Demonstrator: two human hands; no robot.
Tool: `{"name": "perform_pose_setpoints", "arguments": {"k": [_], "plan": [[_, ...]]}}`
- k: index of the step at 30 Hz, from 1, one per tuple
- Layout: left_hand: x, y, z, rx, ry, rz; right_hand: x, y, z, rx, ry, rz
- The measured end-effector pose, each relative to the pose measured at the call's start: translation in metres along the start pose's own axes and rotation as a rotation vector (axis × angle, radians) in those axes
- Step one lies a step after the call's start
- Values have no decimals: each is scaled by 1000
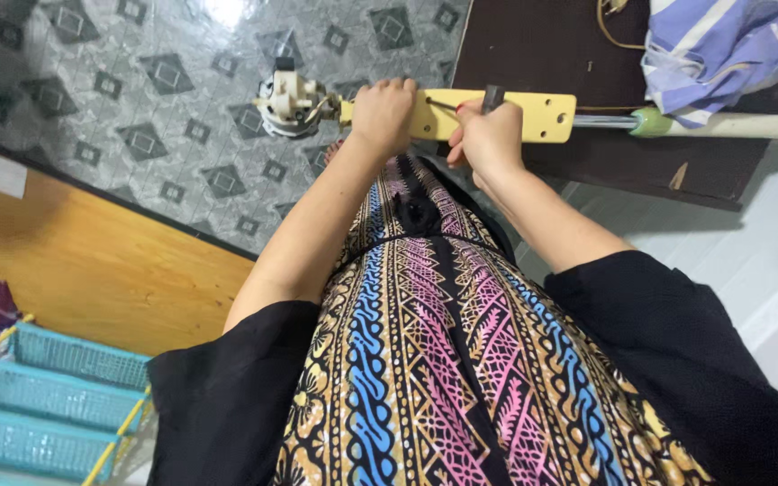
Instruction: The person uses a screwdriver to tighten screws on the yellow plastic base of an electric fan. They repeatedly insert and turn the screwdriver at multiple screw holes on the base, then lift the assembled base unit.
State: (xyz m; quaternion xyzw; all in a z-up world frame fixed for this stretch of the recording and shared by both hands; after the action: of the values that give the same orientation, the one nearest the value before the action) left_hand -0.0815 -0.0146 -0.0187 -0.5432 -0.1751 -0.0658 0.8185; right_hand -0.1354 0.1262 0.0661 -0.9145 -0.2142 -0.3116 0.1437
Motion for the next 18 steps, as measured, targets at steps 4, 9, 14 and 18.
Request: {"name": "perform_pose_setpoints", "arguments": {"k": [4, 9, 14, 18], "plan": [[9, 1, 3, 7, 12, 104, -10, -3, -40, 862, -372, -186], [11, -8, 10, -69, 2, 228, -15, -6, -62, 1402, -630, -192], [12, 1, 9, -13, -20, 182, -9, 7, -56, 1448, -705, -259], [9, 3, 8, -10, -36, 182, -21, 8, -49, 1480, -682, -279]]}}
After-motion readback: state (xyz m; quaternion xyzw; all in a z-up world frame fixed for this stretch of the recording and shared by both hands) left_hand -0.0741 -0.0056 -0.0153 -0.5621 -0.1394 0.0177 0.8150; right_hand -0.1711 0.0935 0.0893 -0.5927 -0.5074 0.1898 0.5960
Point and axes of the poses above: each hand's wrist, its own x-axis away from the middle knuckle, its own y-axis out of the palm, z = x × y, the point moved 8 cm from there along -x, towards the middle knuckle, and after that the axes turned 8 degrees about -z, right-handed, at the moved point
